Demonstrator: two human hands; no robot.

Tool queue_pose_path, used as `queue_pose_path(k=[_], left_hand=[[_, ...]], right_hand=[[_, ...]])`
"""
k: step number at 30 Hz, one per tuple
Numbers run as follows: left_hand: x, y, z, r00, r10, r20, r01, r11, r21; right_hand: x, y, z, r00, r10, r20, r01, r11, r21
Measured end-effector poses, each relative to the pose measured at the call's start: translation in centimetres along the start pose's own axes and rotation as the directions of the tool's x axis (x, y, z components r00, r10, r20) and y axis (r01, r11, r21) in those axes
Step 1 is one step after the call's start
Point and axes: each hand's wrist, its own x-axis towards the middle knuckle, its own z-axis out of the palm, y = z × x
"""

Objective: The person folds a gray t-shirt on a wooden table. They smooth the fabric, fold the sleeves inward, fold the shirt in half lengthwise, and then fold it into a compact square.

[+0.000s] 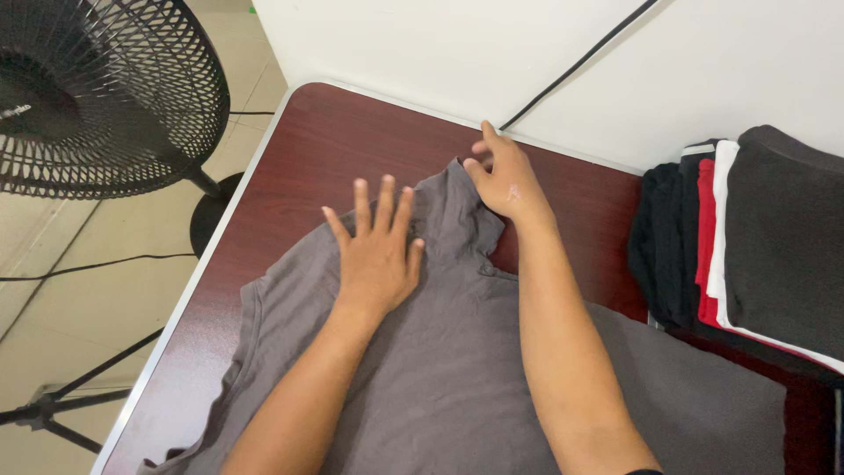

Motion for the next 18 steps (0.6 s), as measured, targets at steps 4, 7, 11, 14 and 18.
queue_pose_path(k=[4, 7, 11, 14, 18], left_hand=[[-0.1, 1.2, -0.6, 0.992, 0.034, 0.122, -0.011, 0.983, -0.181], [0.4, 0.8, -1.1, 0.991, -0.015, 0.131, 0.037, 0.984, -0.172], [0.4, 0.2, -1.4, 0.991, -0.054, 0.123, 0.074, 0.985, -0.159], [0.5, 0.0, -1.3, 0.992, -0.054, 0.118, 0.073, 0.984, -0.161], [0.6, -0.2, -0.9, 0.993, -0.07, 0.096, 0.086, 0.981, -0.174]], right_hand=[[-6.9, -10.4, -6.6, 0.786, -0.544, -0.294, 0.57, 0.822, 0.002], [-11.5, -14.2, -8.3, 0.741, -0.621, -0.257, 0.663, 0.738, 0.128], [-10.7, -12.6, -4.0, 0.844, -0.532, 0.066, 0.521, 0.844, 0.129], [-12.3, -8.6, 0.8, 0.854, -0.466, 0.232, 0.508, 0.842, -0.182], [-14.3, -3.4, 0.6, 0.885, -0.276, 0.374, 0.414, 0.835, -0.363]])
